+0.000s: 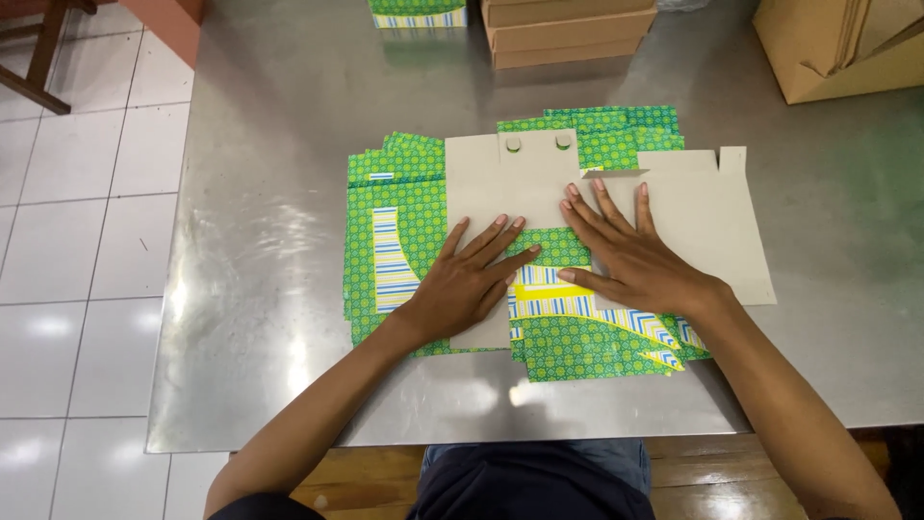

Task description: The person folds flat, patterned paper sheets into small box shapes on a metal table. They repeatedly align edges, crease folds, and stack the finished boxes on the right side of the workspace.

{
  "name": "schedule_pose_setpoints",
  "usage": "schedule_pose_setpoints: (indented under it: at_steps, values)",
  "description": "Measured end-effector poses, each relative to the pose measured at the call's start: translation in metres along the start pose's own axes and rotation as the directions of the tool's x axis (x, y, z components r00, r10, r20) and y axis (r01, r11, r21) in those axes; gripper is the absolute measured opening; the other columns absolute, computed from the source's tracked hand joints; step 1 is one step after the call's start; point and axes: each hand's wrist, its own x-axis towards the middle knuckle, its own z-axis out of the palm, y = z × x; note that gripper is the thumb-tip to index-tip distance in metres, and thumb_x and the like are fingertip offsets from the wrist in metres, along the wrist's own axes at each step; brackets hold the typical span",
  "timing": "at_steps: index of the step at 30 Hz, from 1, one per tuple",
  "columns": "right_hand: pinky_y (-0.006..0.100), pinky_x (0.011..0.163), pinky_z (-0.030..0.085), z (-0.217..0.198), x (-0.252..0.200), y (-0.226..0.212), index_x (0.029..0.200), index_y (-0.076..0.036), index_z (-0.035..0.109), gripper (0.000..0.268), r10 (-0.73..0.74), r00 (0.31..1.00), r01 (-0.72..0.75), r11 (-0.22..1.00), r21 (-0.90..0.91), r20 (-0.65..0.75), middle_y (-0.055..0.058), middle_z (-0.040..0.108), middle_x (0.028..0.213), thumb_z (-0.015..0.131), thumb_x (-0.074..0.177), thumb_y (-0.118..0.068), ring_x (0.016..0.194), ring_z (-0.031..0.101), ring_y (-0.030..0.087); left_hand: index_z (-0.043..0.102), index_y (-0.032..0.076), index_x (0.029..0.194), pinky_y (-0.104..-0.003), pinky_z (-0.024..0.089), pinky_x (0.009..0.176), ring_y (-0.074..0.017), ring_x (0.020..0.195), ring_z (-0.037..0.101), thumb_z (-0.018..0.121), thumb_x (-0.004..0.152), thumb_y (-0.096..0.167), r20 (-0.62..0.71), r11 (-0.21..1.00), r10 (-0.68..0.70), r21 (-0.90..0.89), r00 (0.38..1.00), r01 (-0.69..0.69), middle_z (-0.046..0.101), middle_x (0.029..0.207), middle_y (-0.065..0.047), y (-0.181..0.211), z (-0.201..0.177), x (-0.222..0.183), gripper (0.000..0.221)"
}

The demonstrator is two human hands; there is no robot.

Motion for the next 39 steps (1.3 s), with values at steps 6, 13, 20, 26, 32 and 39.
schedule_pose_setpoints:
  at_steps: [6, 13, 20, 26, 32, 39]
  values:
    - [0.071, 0.108, -0.024, 0.002, 0.008, 0.005, 0.162, -0.002, 0.017, 0.112, 0.125, 0.990, -0.129, 0.990, -0.056, -0.069, 0.029, 0.006, 0.167, 0.064, 0.085, -0.069, 0.152, -0.006, 0.049, 0.048, 0.026, 0.154, -0.062, 0.015, 0.124, -0.0308, 0.155, 0.030, 0.045, 0.106, 0.017, -0.006, 0.998, 0.044, -0.044, 0.999, -0.044, 0.036, 0.166, -0.010, -0.005, -0.002, 0.000, 0.049]
    - [0.073, 0.108, -0.024, 0.014, 0.029, -0.013, 0.163, -0.005, 0.021, 0.116, 0.117, 0.985, -0.133, 0.983, -0.127, -0.125, 0.033, 0.006, 0.167, 0.070, 0.080, -0.068, 0.153, -0.005, 0.050, 0.045, 0.027, 0.156, -0.062, 0.011, 0.125, -0.0302, 0.157, 0.026, 0.041, 0.102, 0.014, 0.010, 0.995, 0.043, -0.096, 0.999, -0.042, 0.031, 0.169, -0.008, -0.008, -0.004, -0.002, 0.056]
    - [0.071, 0.108, -0.024, 0.025, 0.048, -0.025, 0.162, -0.009, 0.024, 0.115, 0.154, 0.982, -0.164, 0.983, -0.082, -0.111, 0.033, 0.005, 0.167, 0.074, 0.077, -0.067, 0.154, -0.007, 0.047, 0.048, 0.027, 0.154, -0.063, 0.012, 0.125, -0.0321, 0.155, 0.031, 0.031, 0.109, 0.045, -0.017, 0.989, 0.029, -0.143, 0.999, -0.032, 0.037, 0.166, -0.011, -0.003, -0.002, 0.000, 0.052]
    - [0.074, 0.109, -0.021, 0.024, 0.045, -0.020, 0.162, -0.009, 0.026, 0.111, 0.105, 0.986, -0.115, 0.991, -0.069, -0.132, 0.034, 0.002, 0.167, 0.076, 0.078, -0.062, 0.154, -0.009, 0.049, 0.048, 0.027, 0.154, -0.061, 0.016, 0.125, -0.0310, 0.155, 0.033, 0.035, 0.109, 0.051, -0.030, 0.999, 0.038, -0.034, 0.999, -0.039, 0.038, 0.165, -0.011, -0.004, -0.001, 0.000, 0.052]
    - [0.073, 0.106, -0.025, 0.005, 0.031, -0.009, 0.162, -0.008, 0.027, 0.118, 0.105, 0.980, -0.122, 0.988, -0.092, -0.171, 0.037, -0.005, 0.166, 0.074, 0.073, -0.070, 0.152, -0.014, 0.052, 0.047, 0.027, 0.154, -0.060, 0.016, 0.125, -0.0296, 0.155, 0.032, 0.034, 0.110, 0.050, -0.024, 0.999, 0.046, 0.017, 0.999, -0.046, 0.037, 0.165, -0.011, -0.002, -0.004, 0.000, 0.052]
    - [0.073, 0.105, -0.025, -0.022, 0.013, 0.017, 0.162, -0.004, 0.028, 0.139, 0.235, 0.953, -0.249, 0.967, -0.053, -0.191, 0.044, -0.005, 0.163, 0.079, 0.057, -0.080, 0.150, -0.013, 0.056, 0.049, 0.025, 0.153, -0.060, 0.017, 0.124, -0.0301, 0.154, 0.032, 0.037, 0.110, 0.048, -0.001, 0.999, 0.042, 0.017, 0.999, -0.042, 0.038, 0.165, -0.011, 0.001, -0.007, 0.003, 0.051]
